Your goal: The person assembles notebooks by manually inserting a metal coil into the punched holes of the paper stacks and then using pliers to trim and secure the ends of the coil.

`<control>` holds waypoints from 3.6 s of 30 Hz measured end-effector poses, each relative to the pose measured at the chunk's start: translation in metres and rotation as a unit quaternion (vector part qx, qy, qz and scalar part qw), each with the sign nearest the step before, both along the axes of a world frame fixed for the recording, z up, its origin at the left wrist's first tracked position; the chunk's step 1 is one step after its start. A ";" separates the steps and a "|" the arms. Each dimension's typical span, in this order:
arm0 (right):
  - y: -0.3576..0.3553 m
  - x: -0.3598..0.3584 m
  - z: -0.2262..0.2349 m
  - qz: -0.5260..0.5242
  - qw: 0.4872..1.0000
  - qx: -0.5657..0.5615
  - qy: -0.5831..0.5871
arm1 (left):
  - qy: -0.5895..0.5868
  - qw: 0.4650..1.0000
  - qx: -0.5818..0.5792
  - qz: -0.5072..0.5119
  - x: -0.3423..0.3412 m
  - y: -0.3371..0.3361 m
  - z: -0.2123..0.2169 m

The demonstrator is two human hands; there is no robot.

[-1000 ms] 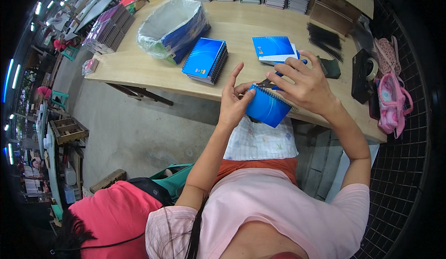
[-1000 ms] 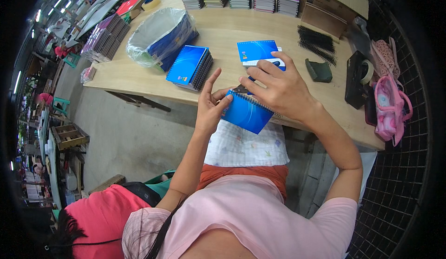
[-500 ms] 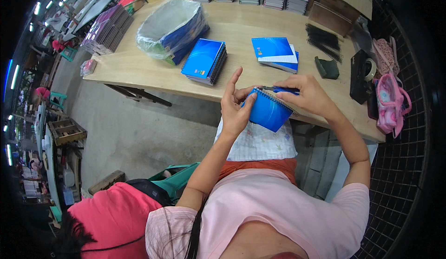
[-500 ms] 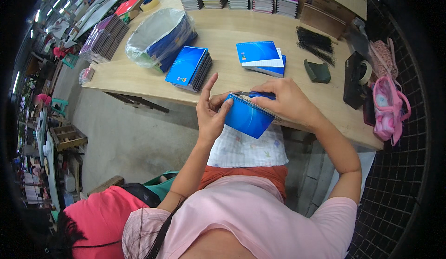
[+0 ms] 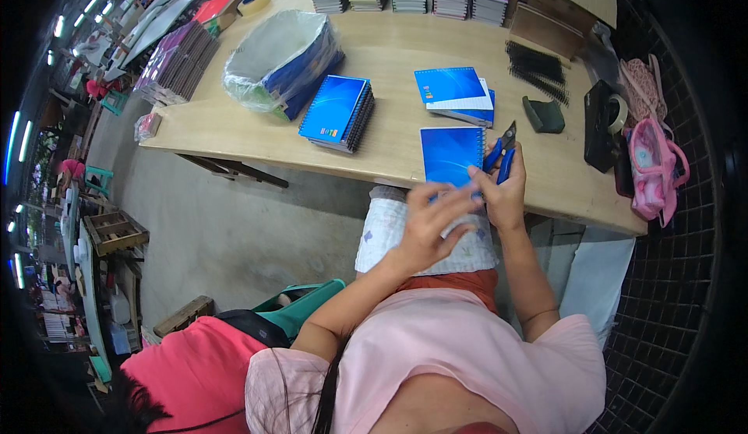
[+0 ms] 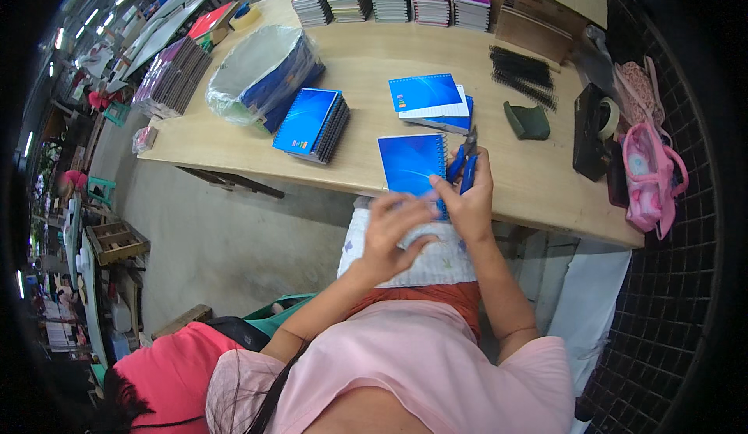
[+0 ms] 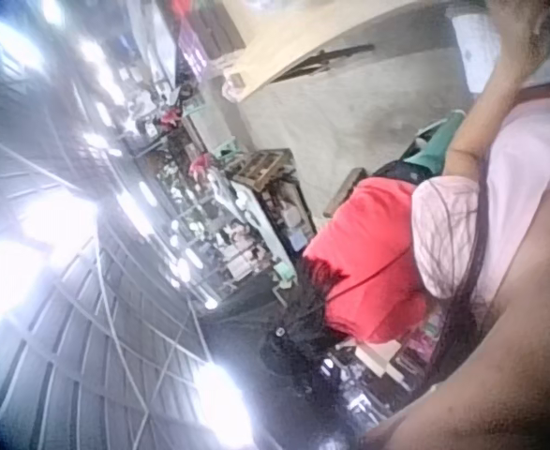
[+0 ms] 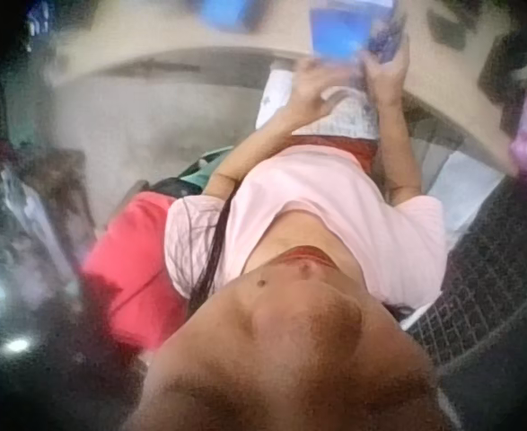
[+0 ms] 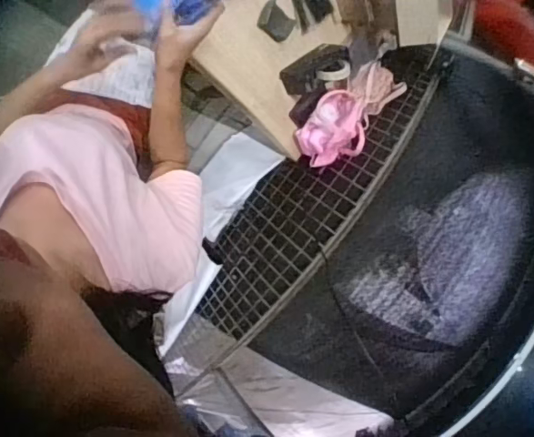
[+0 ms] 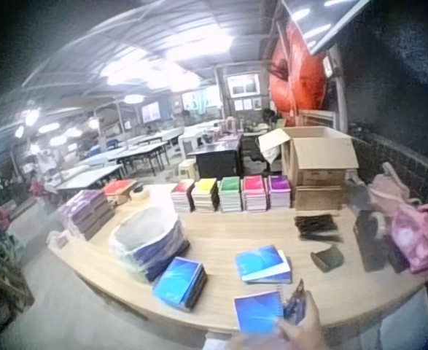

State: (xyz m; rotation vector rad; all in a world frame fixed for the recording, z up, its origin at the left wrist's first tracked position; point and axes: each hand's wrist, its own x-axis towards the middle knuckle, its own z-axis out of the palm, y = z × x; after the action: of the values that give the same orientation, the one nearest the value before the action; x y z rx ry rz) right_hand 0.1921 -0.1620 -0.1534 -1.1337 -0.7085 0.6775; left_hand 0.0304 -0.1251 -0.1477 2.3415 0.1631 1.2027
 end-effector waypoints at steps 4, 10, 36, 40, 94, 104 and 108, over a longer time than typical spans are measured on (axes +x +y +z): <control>-0.010 -0.008 0.004 0.039 0.991 -0.036 -0.120 | 0.006 0.982 -0.034 0.184 0.006 0.037 0.041; -0.014 -0.001 0.034 0.099 0.943 -0.120 -0.294 | 0.048 0.927 -0.371 -0.004 -0.005 0.072 0.037; 0.013 0.035 0.085 -0.006 0.651 -0.018 -0.758 | 0.072 0.912 -0.401 -0.046 -0.017 0.078 0.031; 0.016 0.033 0.081 -0.007 0.650 0.003 -0.760 | 0.086 0.912 -0.399 -0.049 -0.018 0.077 0.034; 0.012 0.030 0.085 -0.022 0.674 -0.040 -0.737 | 0.045 0.894 -0.445 0.009 -0.017 0.077 0.027; 0.016 0.029 0.080 -0.039 0.605 -0.014 -0.795 | 0.037 0.894 -0.446 0.033 -0.013 0.076 0.029; 0.014 0.029 0.090 0.178 0.772 -0.169 -0.587 | 0.023 0.936 -0.335 0.103 -0.014 0.068 0.030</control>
State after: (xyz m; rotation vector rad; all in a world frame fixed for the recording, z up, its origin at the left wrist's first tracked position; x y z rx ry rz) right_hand 0.2206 -0.1476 -0.0635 -1.7690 -1.9704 0.3292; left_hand 0.0168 -0.0567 -0.1181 1.7734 0.7302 0.9775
